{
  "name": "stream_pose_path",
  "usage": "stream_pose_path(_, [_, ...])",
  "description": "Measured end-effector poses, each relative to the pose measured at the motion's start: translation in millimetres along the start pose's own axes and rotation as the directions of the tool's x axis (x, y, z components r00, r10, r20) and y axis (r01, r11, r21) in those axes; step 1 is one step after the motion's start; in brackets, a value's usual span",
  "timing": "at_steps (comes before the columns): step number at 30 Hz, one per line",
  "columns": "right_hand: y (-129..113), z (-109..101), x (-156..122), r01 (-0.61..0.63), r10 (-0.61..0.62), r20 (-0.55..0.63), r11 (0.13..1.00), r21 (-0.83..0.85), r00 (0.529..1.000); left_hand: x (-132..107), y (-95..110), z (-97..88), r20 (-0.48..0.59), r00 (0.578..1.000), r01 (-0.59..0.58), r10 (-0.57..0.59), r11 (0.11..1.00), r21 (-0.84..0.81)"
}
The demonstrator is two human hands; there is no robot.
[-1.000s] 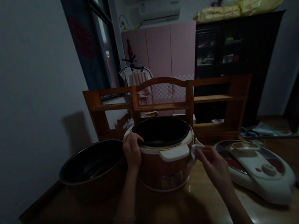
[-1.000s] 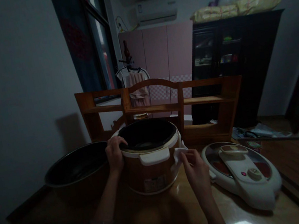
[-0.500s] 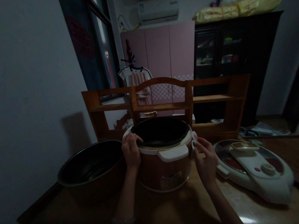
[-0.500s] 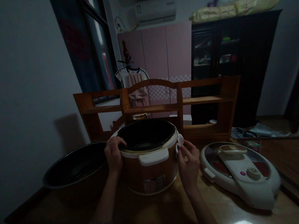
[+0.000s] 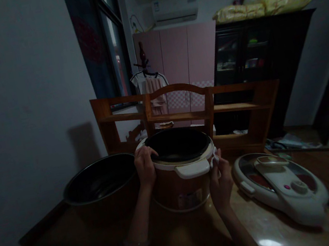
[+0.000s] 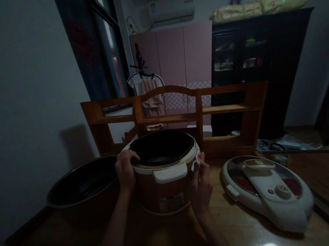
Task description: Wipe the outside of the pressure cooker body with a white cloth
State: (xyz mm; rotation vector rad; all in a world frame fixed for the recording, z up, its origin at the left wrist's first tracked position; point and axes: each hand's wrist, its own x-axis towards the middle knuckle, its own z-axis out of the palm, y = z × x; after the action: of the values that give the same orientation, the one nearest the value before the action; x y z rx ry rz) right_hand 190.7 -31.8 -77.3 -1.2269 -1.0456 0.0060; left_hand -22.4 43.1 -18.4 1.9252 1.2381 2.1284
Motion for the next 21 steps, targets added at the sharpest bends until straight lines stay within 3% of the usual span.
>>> stream_pose_path(8, [3.1, 0.9, 10.5, -0.01, 0.009, 0.031, 1.0, 0.02, 0.999, -0.5, -1.4, 0.5, -0.006, 1.0, -0.007, 0.007, 1.0, -0.016])
stream_pose_path(15, [-2.8, -1.9, 2.6, -0.055, 0.052, 0.033, 0.992, 0.112, 0.998, -0.9, -0.9, -0.2, 0.0, 1.0, -0.012, 0.012, 1.0, -0.009])
stream_pose_path(21, [-4.4, -5.6, 22.3, -0.022, 0.022, 0.005, 0.994, 0.106, 1.0, -0.9, -0.7, 0.2, -0.006, 1.0, -0.007, 0.007, 1.0, -0.027])
